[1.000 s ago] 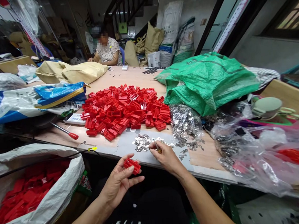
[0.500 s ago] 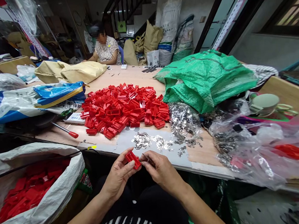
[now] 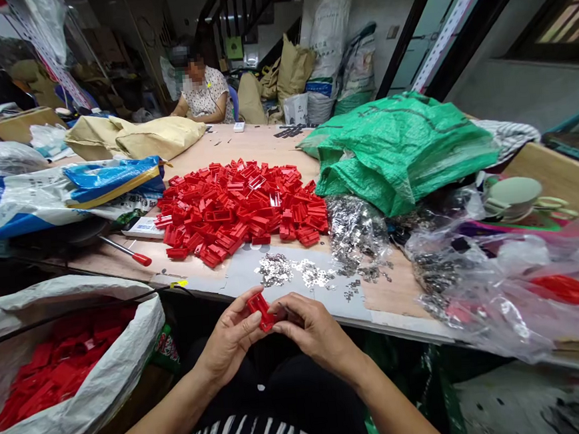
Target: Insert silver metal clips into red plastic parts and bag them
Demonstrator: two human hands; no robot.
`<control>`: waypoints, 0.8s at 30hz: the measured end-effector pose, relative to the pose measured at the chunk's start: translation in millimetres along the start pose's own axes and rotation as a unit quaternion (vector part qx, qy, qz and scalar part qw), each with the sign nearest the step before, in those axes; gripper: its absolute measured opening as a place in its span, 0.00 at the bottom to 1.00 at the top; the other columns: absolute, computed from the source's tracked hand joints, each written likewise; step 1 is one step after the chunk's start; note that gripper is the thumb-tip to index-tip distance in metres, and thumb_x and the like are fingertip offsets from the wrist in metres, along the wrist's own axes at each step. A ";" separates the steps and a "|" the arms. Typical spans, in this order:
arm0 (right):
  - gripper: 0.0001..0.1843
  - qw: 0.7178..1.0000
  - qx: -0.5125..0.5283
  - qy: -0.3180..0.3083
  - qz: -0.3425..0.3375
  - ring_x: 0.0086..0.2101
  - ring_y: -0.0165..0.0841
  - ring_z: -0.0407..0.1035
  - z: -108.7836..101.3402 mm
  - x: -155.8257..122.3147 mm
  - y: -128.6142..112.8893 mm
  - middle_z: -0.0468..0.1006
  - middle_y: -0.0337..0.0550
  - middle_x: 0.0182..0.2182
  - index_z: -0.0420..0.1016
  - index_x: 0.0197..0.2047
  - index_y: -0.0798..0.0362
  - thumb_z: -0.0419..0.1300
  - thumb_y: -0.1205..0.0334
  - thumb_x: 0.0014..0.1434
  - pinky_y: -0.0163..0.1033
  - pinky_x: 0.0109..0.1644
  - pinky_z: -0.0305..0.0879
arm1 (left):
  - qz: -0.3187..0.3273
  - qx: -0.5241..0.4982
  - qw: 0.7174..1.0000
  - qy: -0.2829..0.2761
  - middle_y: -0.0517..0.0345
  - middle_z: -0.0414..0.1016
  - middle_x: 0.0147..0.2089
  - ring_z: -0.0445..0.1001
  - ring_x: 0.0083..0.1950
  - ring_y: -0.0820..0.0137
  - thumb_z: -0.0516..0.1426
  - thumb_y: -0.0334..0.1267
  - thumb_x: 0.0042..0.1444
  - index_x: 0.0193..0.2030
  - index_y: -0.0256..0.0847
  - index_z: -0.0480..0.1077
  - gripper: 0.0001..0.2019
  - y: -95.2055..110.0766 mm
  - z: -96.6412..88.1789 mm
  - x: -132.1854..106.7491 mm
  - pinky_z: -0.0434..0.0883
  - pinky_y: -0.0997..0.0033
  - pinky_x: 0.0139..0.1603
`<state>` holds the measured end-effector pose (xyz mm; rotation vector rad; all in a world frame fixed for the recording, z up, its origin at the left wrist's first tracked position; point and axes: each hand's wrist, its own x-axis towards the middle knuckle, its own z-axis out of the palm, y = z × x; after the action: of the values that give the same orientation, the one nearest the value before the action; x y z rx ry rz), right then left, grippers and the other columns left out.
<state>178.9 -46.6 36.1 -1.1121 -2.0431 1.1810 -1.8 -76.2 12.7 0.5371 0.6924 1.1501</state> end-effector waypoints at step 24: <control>0.10 0.985 -0.160 0.058 0.028 0.39 0.33 0.72 9.8 23.2 32.7 0.78 0.41 0.38 0.75 0.43 0.49 0.54 0.65 0.61 0.38 0.44 0.66 | 0.228 0.559 0.797 0.005 0.56 0.78 0.48 0.76 0.47 0.67 0.61 0.30 0.52 0.52 0.45 0.70 0.19 1.0 -45.9 53.1 0.71 0.66 0.52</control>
<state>172.2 -22.0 3.6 -1.3624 -2.1710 0.8079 -23.0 -24.0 -29.2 1.7823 1.2875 1.0815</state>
